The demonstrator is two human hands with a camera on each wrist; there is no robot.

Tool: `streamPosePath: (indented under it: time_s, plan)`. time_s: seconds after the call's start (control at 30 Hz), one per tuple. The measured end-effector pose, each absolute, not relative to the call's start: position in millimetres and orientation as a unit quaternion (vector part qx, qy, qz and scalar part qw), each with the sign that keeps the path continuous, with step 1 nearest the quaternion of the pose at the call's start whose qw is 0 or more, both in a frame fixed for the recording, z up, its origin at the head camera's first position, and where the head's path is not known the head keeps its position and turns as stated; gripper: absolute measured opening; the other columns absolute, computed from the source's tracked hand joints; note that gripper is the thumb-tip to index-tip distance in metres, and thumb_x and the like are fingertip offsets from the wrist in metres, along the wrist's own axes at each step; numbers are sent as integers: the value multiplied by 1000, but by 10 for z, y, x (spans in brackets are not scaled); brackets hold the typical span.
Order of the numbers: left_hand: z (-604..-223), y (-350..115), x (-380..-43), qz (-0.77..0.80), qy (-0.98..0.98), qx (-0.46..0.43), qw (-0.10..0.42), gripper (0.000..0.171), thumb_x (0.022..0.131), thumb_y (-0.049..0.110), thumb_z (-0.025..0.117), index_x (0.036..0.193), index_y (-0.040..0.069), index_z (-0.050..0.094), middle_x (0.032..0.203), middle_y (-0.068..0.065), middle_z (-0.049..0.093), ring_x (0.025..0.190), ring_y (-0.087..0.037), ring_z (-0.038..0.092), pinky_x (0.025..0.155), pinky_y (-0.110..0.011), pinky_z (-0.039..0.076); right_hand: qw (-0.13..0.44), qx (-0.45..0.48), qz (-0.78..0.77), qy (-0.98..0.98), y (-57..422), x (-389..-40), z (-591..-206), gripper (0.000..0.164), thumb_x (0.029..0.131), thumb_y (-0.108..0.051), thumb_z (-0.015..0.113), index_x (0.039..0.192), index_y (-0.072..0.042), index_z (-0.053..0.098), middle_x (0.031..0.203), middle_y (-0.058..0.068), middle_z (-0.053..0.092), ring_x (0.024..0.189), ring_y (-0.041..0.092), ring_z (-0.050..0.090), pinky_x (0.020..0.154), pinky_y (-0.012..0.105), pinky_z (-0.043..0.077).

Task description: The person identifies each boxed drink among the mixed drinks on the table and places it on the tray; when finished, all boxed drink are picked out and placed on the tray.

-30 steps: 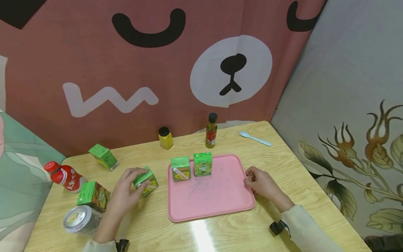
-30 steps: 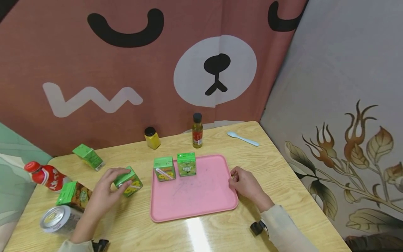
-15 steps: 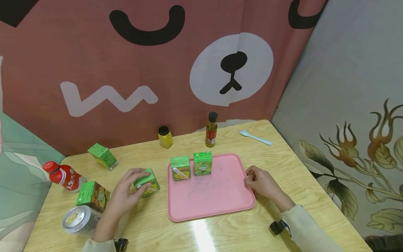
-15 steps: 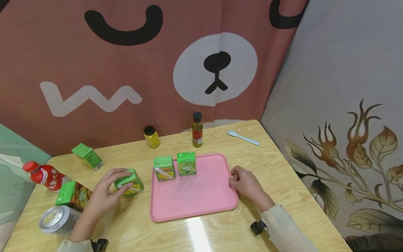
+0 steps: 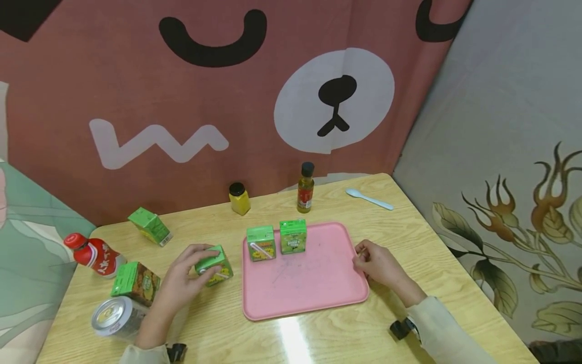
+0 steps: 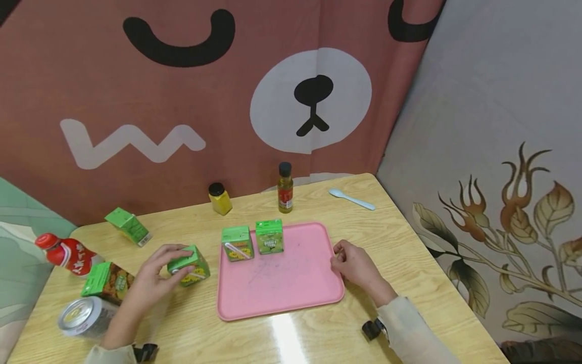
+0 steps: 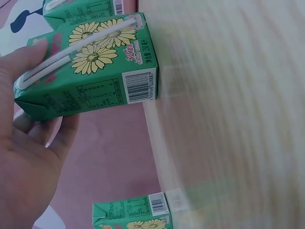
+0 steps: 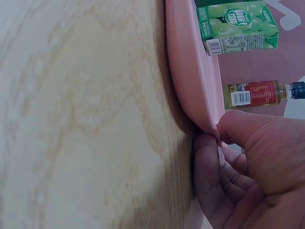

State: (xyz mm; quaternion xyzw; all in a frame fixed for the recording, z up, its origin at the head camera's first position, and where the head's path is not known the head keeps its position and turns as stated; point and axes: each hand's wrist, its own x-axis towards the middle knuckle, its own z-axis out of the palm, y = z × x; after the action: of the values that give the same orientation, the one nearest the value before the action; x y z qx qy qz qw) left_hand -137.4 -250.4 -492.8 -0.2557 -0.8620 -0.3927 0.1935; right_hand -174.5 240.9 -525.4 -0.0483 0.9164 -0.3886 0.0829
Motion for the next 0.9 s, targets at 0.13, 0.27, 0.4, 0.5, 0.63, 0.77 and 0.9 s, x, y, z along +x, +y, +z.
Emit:
streamPosePath:
  time_s: [0.13, 0.27, 0.4, 0.5, 0.63, 0.77, 0.9]
  plan:
    - [-4885, -2506, -1386, -378, -871, -251, 188, 43, 76, -2, 88, 114, 13, 75, 118, -2, 64, 106, -19, 62, 92, -14, 44, 83, -48, -390, 916, 2419, -1742, -5252, 18, 93, -9, 69, 108, -3, 60, 75, 3, 57, 55, 16, 56, 47, 31, 49]
    - [-4813, -2516, -1362, -358, -884, -246, 171, 40, 77, 2, 89, 113, 15, 76, 118, 2, 63, 108, -15, 60, 90, -15, 46, 82, -49, -389, 916, 2414, -1742, -5259, 18, 94, -9, 69, 109, -3, 60, 76, 3, 57, 55, 16, 56, 47, 31, 50]
    - [-4658, -2471, -1308, -317, -895, -263, 171, 40, 77, 8, 90, 113, 20, 76, 119, 6, 62, 107, -12, 60, 84, -17, 48, 86, -49, -388, 916, 2415, -1751, -5249, 18, 94, -9, 68, 109, -3, 60, 76, 3, 58, 56, 15, 56, 48, 30, 49]
    - [-4492, -2373, -1254, -298, -891, -297, 171, 41, 78, 12, 90, 115, 23, 75, 120, 8, 62, 105, -11, 61, 81, -17, 48, 87, -50, -388, 916, 2417, -1753, -5231, 18, 94, -8, 68, 109, -2, 60, 77, 3, 58, 57, 16, 56, 48, 30, 49]
    - [-4290, -2134, -1206, -320, -868, -346, 155, 39, 80, 14, 88, 116, 24, 75, 119, 9, 62, 101, -10, 62, 79, -18, 49, 83, -52, -384, 918, 2424, -1759, -5214, 19, 94, -9, 69, 109, -3, 60, 77, 3, 58, 57, 16, 55, 48, 30, 48]
    - [-4176, -1805, -1221, -345, -844, -389, 132, 33, 83, 16, 87, 113, 24, 76, 117, 10, 62, 99, -10, 63, 78, -24, 52, 82, -53, -381, 919, 2422, -1767, -5223, 19, 93, -9, 69, 108, -3, 60, 77, 2, 58, 56, 15, 55, 48, 30, 48]
    - [-4139, -1480, -1307, -357, -831, -416, 98, 29, 84, 21, 87, 111, 24, 77, 116, 11, 63, 96, -7, 63, 76, -28, 54, 82, -57, -384, 918, 2412, -1761, -5244, 18, 93, -9, 69, 108, -2, 61, 77, 3, 59, 56, 15, 56, 48, 30, 48]
